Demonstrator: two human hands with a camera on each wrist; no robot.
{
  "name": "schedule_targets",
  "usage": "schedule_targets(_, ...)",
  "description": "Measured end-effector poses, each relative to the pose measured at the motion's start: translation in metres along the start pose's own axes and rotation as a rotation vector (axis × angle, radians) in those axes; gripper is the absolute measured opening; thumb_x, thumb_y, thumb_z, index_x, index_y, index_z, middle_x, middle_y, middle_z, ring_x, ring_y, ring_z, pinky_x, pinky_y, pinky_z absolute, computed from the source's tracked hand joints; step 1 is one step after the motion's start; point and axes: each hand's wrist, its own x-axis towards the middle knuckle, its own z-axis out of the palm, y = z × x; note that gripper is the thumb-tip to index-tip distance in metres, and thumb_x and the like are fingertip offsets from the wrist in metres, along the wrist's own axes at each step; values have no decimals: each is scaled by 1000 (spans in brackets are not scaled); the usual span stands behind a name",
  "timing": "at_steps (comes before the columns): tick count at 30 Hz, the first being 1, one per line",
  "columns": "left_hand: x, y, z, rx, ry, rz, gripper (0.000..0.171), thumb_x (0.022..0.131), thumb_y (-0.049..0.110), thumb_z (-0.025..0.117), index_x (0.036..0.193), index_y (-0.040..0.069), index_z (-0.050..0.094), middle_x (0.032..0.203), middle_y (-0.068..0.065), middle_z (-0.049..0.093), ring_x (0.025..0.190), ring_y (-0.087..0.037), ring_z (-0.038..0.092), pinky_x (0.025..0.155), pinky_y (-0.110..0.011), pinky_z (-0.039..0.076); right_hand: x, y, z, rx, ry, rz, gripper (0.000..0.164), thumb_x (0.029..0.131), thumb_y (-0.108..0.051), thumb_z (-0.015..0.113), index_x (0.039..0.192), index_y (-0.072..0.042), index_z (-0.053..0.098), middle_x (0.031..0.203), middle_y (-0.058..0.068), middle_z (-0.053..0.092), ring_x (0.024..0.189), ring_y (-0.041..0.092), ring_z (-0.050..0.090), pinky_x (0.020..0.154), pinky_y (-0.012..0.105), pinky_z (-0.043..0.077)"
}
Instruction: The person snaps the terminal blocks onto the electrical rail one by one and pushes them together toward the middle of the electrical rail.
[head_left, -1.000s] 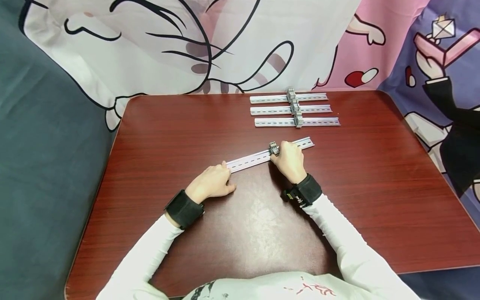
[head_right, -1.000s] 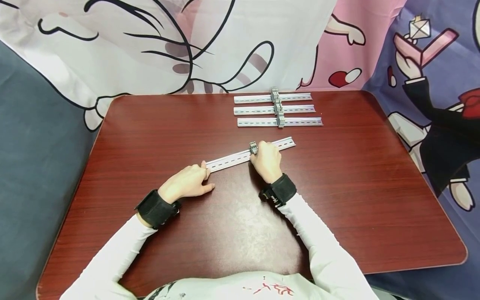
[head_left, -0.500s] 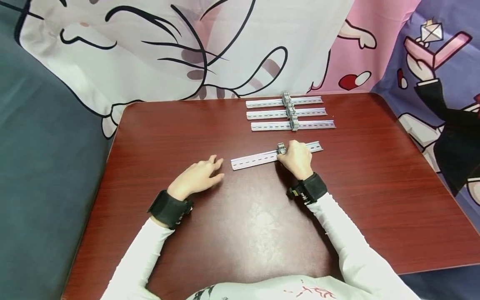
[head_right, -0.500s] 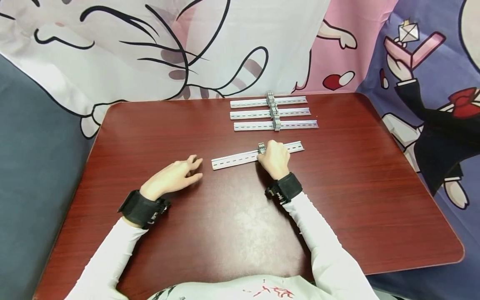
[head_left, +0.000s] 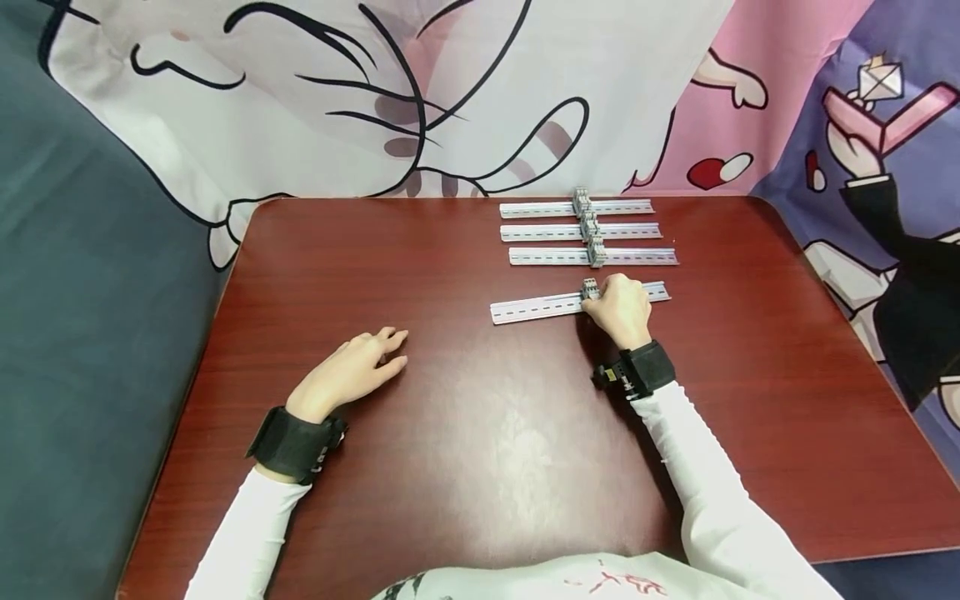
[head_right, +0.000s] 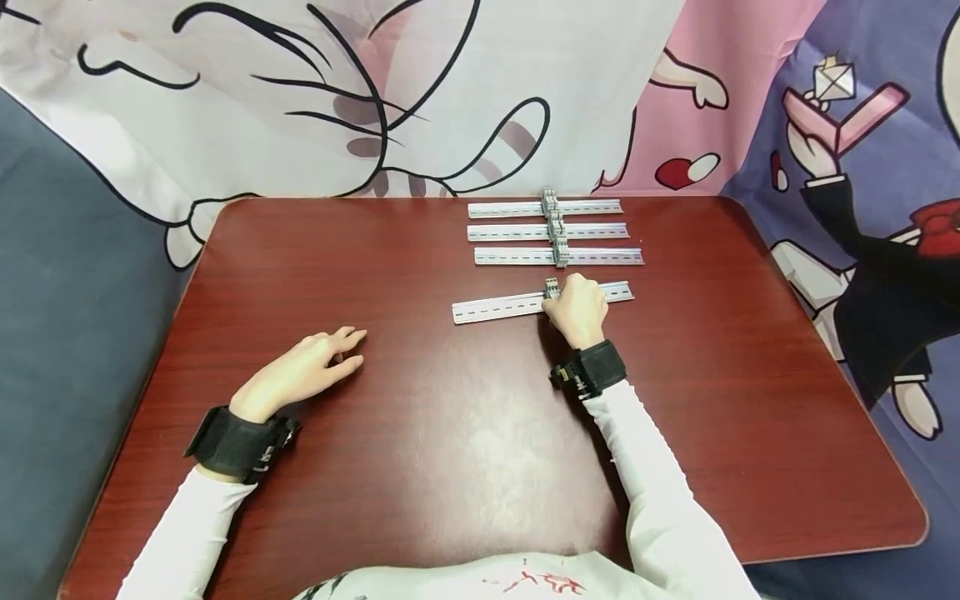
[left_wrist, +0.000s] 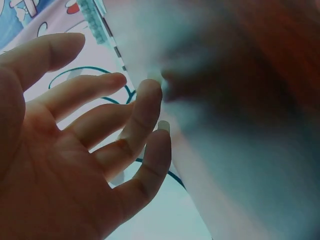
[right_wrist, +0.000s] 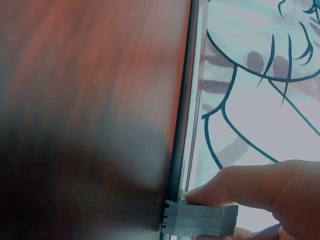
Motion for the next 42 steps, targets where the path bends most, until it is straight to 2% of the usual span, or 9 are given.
schedule_targets(6,-6,-3,6,-25,16,-9,51,100,24,50,142,-4,43,148,-27,40,131,-43,44,107,-55,36,8,8,-2,6,-1,22,25,69,-17,64,52,-13,46,57,3,49,62,30,55,49,40,41)
schedule_targets(13,1,-1,2,-16,4,-17,52,100,24,49,143,-4,42,151,-28,34,135,-45,39,109,-56,32,29,12,-10,-9,20,24,23,71,-18,65,57,-10,50,64,9,56,68,36,60,56,45,45)
schedule_targets(24,19,4,4,93,-53,-35,57,99,27,50,143,-9,38,149,-33,32,131,-42,46,104,-56,39,47,15,-7,-29,-8,33,23,72,-19,70,61,-5,55,70,16,62,79,41,65,68,50,50)
schedule_targets(30,22,-2,3,58,-39,-18,57,99,25,51,143,-10,38,149,-33,32,132,-41,45,105,-53,39,57,13,-2,-44,-2,47,23,74,-20,69,62,-5,56,73,16,64,81,41,65,69,49,50)
schedule_targets(33,21,-6,1,52,-32,-17,55,99,24,51,140,-11,41,146,-35,34,131,-43,46,104,-53,40,60,8,2,-37,-5,43,23,73,-20,68,61,-6,54,68,13,61,80,40,64,70,50,49)
schedule_targets(35,23,-9,-2,53,-23,-9,48,98,23,51,131,-12,51,143,-37,38,125,-44,51,101,-51,43,62,4,4,-32,2,34,23,74,-20,69,62,-5,55,68,12,60,81,41,64,72,51,49)
schedule_targets(38,31,-10,-9,53,-20,6,37,98,21,52,115,-12,60,129,-38,52,102,-39,63,90,-44,49,66,0,6,-18,16,25,24,74,-20,69,63,-5,55,69,14,60,82,42,64,74,51,49)
schedule_targets(41,42,-10,-18,61,-41,0,37,99,21,51,116,-9,64,125,-32,59,92,-31,66,84,-40,49,68,-3,7,-15,28,29,22,74,-19,69,65,-4,57,77,19,65,86,44,64,75,53,49)
schedule_targets(42,46,-9,-22,63,-50,-4,39,99,21,51,124,-8,61,125,-29,60,94,-31,67,84,-41,49,67,-4,6,-9,29,38,22,74,-20,70,65,-5,56,79,20,66,86,44,64,74,53,50)
